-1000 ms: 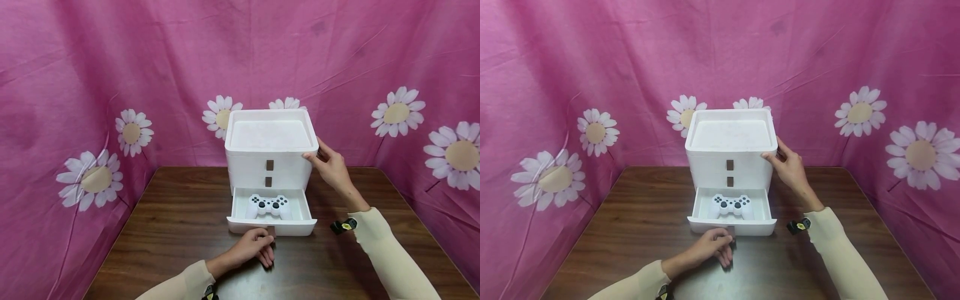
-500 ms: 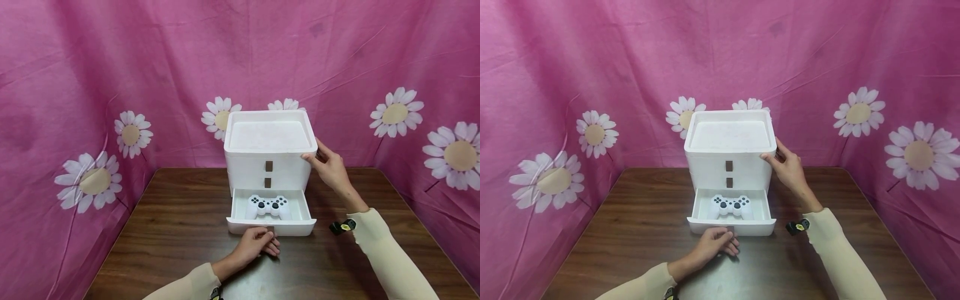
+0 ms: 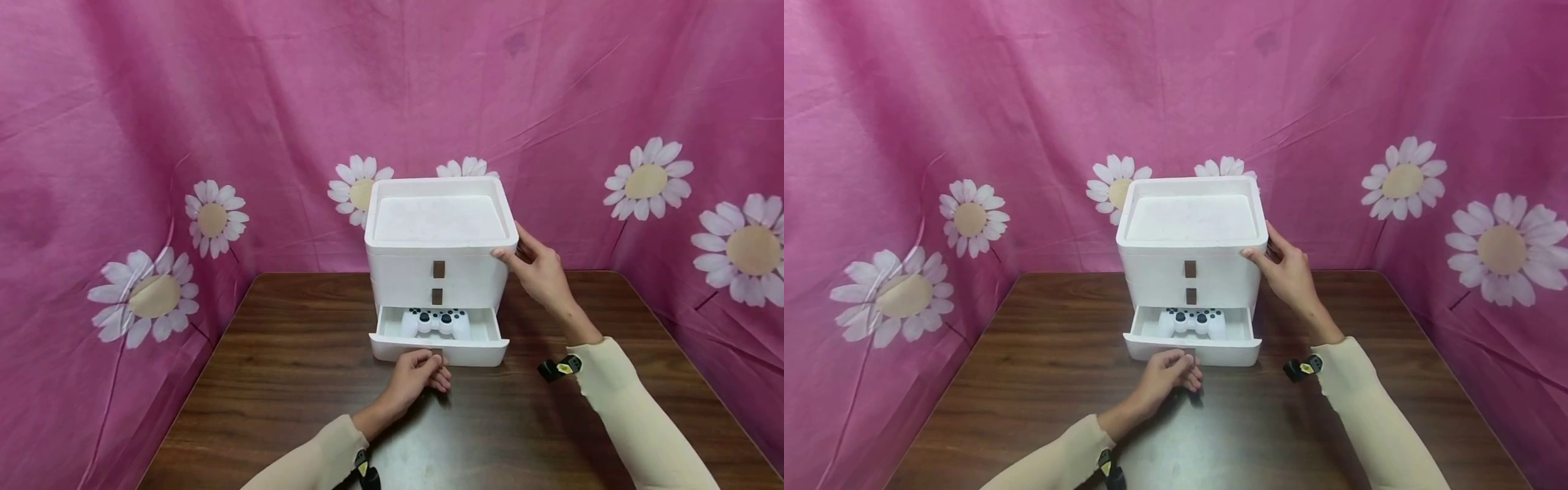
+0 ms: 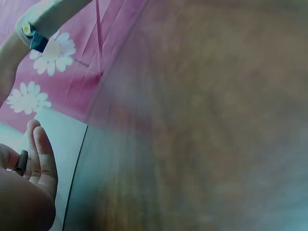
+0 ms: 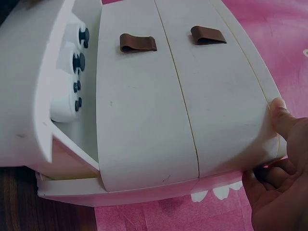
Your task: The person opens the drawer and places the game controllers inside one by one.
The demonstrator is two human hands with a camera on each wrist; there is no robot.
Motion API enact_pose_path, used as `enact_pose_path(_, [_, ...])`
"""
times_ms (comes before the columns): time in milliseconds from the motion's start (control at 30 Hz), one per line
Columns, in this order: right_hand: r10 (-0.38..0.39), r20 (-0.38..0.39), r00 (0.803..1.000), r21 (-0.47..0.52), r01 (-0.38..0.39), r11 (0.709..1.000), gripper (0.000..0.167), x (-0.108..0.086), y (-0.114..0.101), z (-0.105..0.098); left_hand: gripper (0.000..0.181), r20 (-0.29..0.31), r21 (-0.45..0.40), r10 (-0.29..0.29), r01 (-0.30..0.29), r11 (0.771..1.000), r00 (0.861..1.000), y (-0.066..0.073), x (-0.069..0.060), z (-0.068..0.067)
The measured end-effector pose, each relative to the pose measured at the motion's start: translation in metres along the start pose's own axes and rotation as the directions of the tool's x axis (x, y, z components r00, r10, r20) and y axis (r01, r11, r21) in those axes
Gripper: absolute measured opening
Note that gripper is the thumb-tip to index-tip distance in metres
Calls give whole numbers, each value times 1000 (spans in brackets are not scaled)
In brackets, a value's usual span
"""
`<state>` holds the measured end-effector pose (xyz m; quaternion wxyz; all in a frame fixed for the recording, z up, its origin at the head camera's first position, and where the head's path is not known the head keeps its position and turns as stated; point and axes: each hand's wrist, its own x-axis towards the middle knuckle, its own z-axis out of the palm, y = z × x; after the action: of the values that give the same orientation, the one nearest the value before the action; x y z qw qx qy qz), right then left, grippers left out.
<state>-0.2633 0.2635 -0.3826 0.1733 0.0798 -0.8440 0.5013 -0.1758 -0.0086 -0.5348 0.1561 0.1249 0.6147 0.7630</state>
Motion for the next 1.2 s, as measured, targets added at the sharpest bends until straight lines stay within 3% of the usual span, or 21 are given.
enact_pose_path(533, [-9, -6, 1000, -3, 9, 1000, 78, 1, 1, 0, 30, -109, -11, 24, -25, 1000, 994, -2, 43, -2])
enact_pose_path(1200, [-15, -3, 1000, -23, 15, 1000, 79, 0, 1, 0, 31, -186, -22, 24, -28, 999, 982, -1, 76, -5])
